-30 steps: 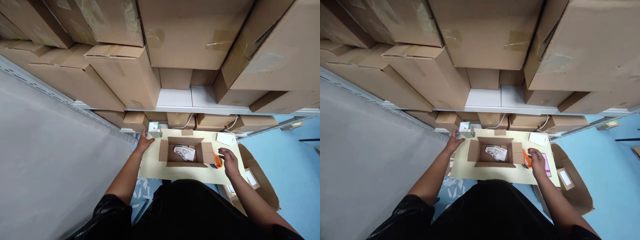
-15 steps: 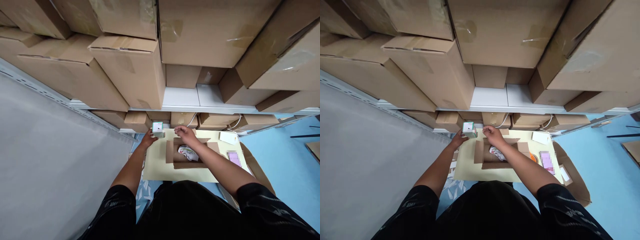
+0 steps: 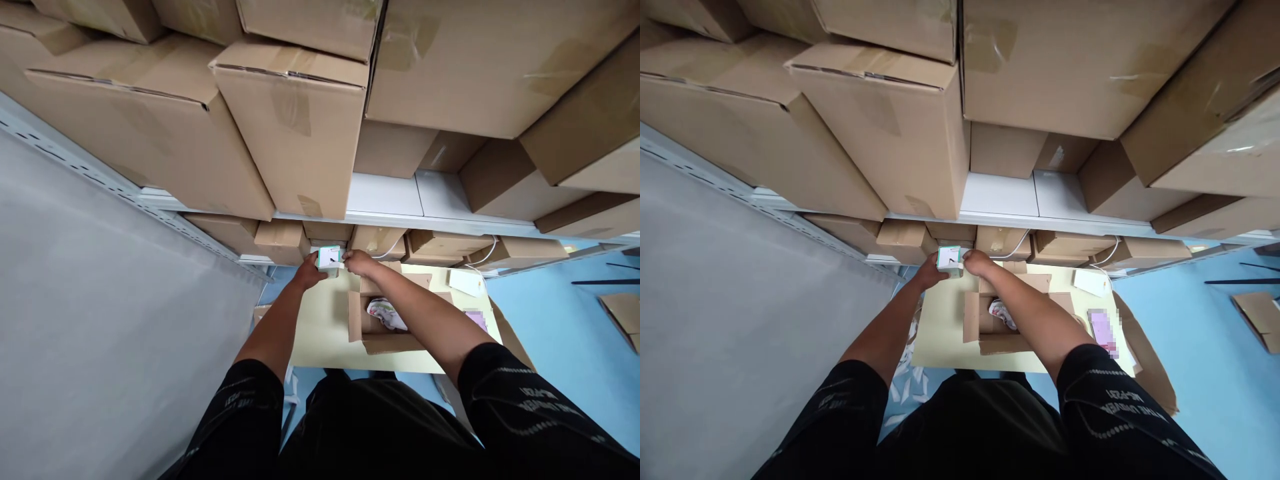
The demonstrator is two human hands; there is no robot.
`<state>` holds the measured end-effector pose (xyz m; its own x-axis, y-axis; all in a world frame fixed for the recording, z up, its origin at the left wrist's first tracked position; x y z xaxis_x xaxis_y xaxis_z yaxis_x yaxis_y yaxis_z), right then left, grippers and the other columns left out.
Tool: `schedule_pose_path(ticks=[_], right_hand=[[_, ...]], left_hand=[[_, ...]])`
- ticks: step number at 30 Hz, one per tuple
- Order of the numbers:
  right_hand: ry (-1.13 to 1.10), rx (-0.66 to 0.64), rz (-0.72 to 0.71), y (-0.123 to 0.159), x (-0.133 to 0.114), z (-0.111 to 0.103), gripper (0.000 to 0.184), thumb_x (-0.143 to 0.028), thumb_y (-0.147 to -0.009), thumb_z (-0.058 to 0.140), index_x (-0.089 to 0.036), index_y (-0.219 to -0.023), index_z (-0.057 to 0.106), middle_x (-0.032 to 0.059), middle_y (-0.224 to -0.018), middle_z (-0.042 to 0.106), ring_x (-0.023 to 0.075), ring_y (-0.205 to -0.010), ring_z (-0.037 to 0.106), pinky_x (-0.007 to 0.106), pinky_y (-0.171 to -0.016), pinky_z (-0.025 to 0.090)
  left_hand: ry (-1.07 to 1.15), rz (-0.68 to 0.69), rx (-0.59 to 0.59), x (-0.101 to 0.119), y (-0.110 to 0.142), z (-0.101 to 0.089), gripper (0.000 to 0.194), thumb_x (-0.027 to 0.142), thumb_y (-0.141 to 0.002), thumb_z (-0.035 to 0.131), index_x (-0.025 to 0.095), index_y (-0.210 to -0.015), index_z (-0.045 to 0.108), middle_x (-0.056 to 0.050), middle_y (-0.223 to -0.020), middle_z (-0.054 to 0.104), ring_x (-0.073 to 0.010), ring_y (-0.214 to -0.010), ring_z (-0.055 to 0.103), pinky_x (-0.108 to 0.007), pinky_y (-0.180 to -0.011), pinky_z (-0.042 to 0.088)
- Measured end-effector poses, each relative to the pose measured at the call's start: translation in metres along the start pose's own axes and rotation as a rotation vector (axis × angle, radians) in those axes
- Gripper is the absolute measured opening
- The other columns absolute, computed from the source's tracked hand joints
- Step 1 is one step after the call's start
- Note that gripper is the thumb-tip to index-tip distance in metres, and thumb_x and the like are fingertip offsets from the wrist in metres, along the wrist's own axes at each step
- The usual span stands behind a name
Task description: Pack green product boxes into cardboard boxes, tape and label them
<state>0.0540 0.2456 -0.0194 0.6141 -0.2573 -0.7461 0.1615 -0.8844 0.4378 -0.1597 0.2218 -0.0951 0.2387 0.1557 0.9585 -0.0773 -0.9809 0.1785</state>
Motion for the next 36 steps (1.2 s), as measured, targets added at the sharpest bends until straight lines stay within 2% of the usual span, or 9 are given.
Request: schedule_pose_path(ticks=[3, 8, 13, 17, 22, 25, 28, 32, 36], right_hand=[[0.013, 0.016, -0.038, 0.008, -0.001, -0.005, 0.011, -0.025, -0.078, 0.071, -0.023, -0.088, 0.076, 0.0038, -0.083, 0.076, 0.0223, -0.089, 0.068, 0.031, -0.083, 0.051], [0.066, 0.12, -0.166, 0.03, -0.012, -0.028, 0.018, -0.024, -0.086, 0.062, -0.024, -0.099, 0.075, 0.0036, -0.103, 0.078, 0.022, -0.096, 0.068, 0.034, -0.089, 0.052], [-0.031, 0.218, -0.255, 0.055, -0.021, -0.047, 0.023, -0.022, -0.086, 0.061, -0.023, -0.104, 0.074, 0.0029, -0.104, 0.077, 0.0212, -0.099, 0.068, 0.035, -0.095, 0.052], [-0.128, 0.308, -0.367, 0.087, -0.016, -0.065, 0.026, -0.027, -0.086, 0.061, -0.023, -0.109, 0.074, 0.0045, -0.111, 0.075, 0.0219, -0.101, 0.069, 0.037, -0.097, 0.052], [-0.36, 0.347, -0.32, 0.136, 0.018, -0.084, 0.029, -0.04, -0.087, 0.066, -0.023, -0.109, 0.073, 0.0069, -0.111, 0.076, 0.0243, -0.103, 0.07, 0.04, -0.097, 0.054], [-0.497, 0.274, -0.219, 0.163, 0.043, -0.085, 0.032, -0.047, -0.083, 0.071, -0.023, -0.105, 0.073, 0.0074, -0.109, 0.077, 0.0262, -0.107, 0.07, 0.044, -0.103, 0.052], [-0.629, 0.134, -0.158, 0.19, 0.061, -0.085, 0.046, -0.057, -0.082, 0.072, -0.025, -0.115, 0.07, 0.0085, -0.118, 0.075, 0.0284, -0.114, 0.068, 0.045, -0.102, 0.052], [-0.758, -0.094, -0.264, 0.219, 0.074, -0.094, 0.076, -0.06, -0.076, 0.08, -0.03, -0.141, 0.056, 0.0094, -0.139, 0.065, 0.0281, -0.122, 0.063, 0.046, -0.106, 0.05], [-0.765, -0.105, -0.226, 0.233, 0.087, -0.109, 0.081, -0.05, -0.069, 0.088, -0.033, -0.141, 0.056, 0.0067, -0.14, 0.062, 0.0272, -0.118, 0.064, 0.045, -0.104, 0.051]], left_hand=[[-0.125, -0.001, 0.001, 0.002, 0.001, -0.003, 0.079, 0.018, -0.048, 0.089, 0.015, -0.124, 0.067, -0.013, -0.123, 0.068, -0.0331, -0.112, 0.066, -0.045, -0.105, 0.051], [-0.04, -0.022, -0.055, 0.008, 0.013, -0.005, 0.074, 0.022, -0.056, 0.086, 0.015, -0.125, 0.065, -0.01, -0.116, 0.074, -0.0285, -0.102, 0.069, -0.046, -0.101, 0.053], [-0.056, -0.044, 0.065, 0.024, 0.022, -0.012, 0.071, 0.026, -0.055, 0.088, 0.017, -0.123, 0.067, -0.009, -0.112, 0.076, -0.0298, -0.101, 0.07, -0.046, -0.099, 0.055], [-0.037, -0.009, 0.158, 0.05, 0.034, -0.027, 0.055, 0.034, -0.063, 0.084, 0.015, -0.112, 0.07, -0.009, -0.107, 0.077, -0.0332, -0.105, 0.07, -0.048, -0.099, 0.056], [0.091, 0.155, 0.274, 0.104, 0.068, -0.036, 0.07, 0.037, -0.072, 0.077, 0.014, -0.135, 0.059, -0.01, -0.127, 0.071, -0.0337, -0.125, 0.064, -0.046, -0.109, 0.052], [0.181, 0.175, 0.293, 0.135, 0.096, -0.012, 0.071, 0.041, -0.08, 0.069, 0.015, -0.144, 0.053, -0.009, -0.131, 0.07, -0.0345, -0.132, 0.059, -0.048, -0.111, 0.051], [0.348, 0.147, 0.272, 0.154, 0.124, 0.035, 0.067, 0.046, -0.086, 0.06, 0.019, -0.146, 0.051, -0.007, -0.128, 0.071, -0.0349, -0.133, 0.059, -0.05, -0.108, 0.052], [0.56, -0.037, 0.203, 0.154, 0.155, 0.109, 0.068, 0.055, -0.085, 0.058, 0.022, -0.144, 0.052, -0.008, -0.13, 0.071, -0.0357, -0.13, 0.062, -0.049, -0.1, 0.056], [0.682, -0.151, 0.18, 0.148, 0.177, 0.165, 0.07, 0.051, -0.087, 0.06, 0.023, -0.149, 0.047, -0.009, -0.134, 0.07, -0.035, -0.135, 0.058, -0.05, -0.103, 0.055]])
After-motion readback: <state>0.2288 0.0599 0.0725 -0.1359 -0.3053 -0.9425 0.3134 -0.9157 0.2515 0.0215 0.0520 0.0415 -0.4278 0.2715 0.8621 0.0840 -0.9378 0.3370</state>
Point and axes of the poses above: each hand's wrist, its own y-axis away from the middle knuckle, its own z-axis out of the palm, x = y × z, the point moved 1 cm from there along -y, towards the middle knuckle
